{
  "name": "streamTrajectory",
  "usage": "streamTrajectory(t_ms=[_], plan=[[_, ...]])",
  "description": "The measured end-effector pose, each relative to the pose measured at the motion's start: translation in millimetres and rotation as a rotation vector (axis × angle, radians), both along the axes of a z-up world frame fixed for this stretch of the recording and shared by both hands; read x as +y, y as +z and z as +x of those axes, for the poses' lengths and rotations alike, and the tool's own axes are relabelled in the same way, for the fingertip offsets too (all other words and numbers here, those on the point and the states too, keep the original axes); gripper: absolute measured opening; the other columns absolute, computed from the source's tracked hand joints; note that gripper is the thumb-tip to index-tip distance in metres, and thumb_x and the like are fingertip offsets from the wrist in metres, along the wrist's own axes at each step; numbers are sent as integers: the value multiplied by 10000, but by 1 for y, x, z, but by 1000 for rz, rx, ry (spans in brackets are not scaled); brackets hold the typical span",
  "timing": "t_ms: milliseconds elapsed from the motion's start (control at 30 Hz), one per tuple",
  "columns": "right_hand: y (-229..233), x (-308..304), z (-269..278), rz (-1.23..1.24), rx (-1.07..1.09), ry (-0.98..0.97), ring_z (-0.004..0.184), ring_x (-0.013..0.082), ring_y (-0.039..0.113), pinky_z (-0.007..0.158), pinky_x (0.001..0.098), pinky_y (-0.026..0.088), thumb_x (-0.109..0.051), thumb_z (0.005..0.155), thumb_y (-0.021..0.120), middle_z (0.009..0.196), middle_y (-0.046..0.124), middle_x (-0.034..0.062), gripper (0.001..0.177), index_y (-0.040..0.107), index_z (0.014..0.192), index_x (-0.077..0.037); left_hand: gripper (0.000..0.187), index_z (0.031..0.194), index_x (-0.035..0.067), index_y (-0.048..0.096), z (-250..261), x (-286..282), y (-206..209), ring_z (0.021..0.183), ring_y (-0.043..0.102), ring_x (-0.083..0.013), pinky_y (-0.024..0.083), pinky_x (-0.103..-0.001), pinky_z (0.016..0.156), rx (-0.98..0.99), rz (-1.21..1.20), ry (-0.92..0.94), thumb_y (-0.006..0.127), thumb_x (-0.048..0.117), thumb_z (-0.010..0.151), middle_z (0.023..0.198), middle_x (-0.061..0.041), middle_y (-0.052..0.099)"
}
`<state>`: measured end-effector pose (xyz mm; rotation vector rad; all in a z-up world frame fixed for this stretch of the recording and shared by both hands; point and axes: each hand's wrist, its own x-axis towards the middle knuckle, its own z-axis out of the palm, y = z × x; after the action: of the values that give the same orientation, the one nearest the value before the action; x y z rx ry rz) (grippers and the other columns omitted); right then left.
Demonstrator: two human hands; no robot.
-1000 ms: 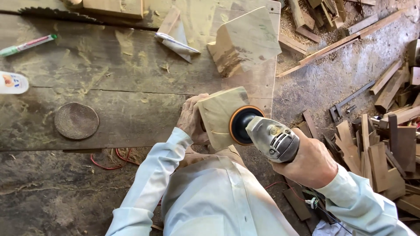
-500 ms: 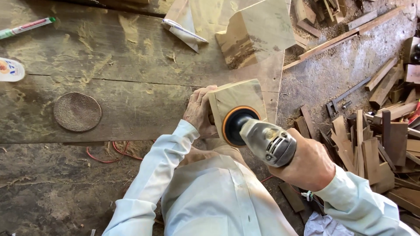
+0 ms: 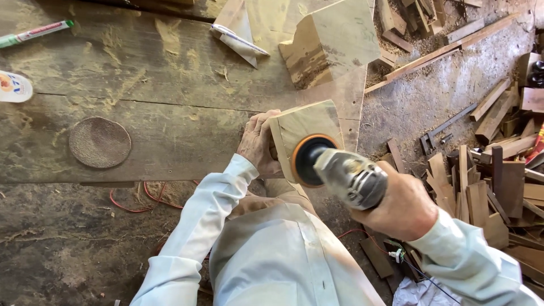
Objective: Sanding wooden blocks using a handheld angle grinder with a sanding attachment in a workshop.
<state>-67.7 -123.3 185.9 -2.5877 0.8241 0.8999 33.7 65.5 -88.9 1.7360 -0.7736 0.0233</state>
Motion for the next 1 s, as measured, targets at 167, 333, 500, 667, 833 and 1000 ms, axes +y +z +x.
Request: streamTrajectory(t_ms=[167, 333, 500, 667, 833, 1000], plan=[[5, -7, 4, -59, -79, -19, 767, 337, 764, 715, 448, 613, -340, 587, 924, 852, 776, 170, 706, 629, 1170, -71, 998, 1415, 53, 442, 1, 4, -7, 1314, 529, -371, 427, -475, 1094, -49, -3, -15, 845, 454, 595, 1428, -161, 515], [20, -27, 18, -208, -33, -104, 834, 341, 747, 785, 430, 607, -348, 605, 859, 935, 774, 146, 634, 689, 1176, -130, 920, 1410, 27, 424, -6, -13, -1, 1228, 532, -402, 422, -516, 1102, -57, 20, 119, 795, 427, 670, 1400, -187, 492], [24, -22, -8, -49, -179, -246, 740, 234, 750, 694, 344, 614, -163, 550, 929, 908, 793, 116, 592, 715, 1088, -41, 853, 1402, 66, 415, -6, -12, -7, 1199, 537, -381, 440, -491, 1053, -51, 37, 107, 735, 285, 643, 1415, -149, 487], [7, -10, -8, -20, 55, -131, 789, 253, 813, 755, 322, 644, -303, 529, 927, 925, 822, 67, 709, 639, 1158, -152, 952, 1420, 27, 390, -7, -12, -6, 1310, 526, -383, 413, -491, 1136, -46, 60, 78, 825, 429, 675, 1456, -183, 477], [-8, -4, -8, -72, 67, 16, 735, 369, 755, 649, 447, 583, -431, 511, 915, 809, 789, 88, 670, 593, 1041, -178, 853, 1402, 28, 396, -6, -9, -2, 1271, 536, -385, 418, -490, 1129, -50, 35, 81, 767, 299, 684, 1431, -178, 483], [-5, -6, -7, -79, 51, 24, 735, 327, 799, 701, 415, 659, -386, 495, 933, 856, 814, 82, 790, 615, 1188, -180, 955, 1450, 59, 371, -7, -9, -11, 1275, 529, -383, 423, -487, 1145, -44, 30, 75, 786, 308, 627, 1468, -149, 471]])
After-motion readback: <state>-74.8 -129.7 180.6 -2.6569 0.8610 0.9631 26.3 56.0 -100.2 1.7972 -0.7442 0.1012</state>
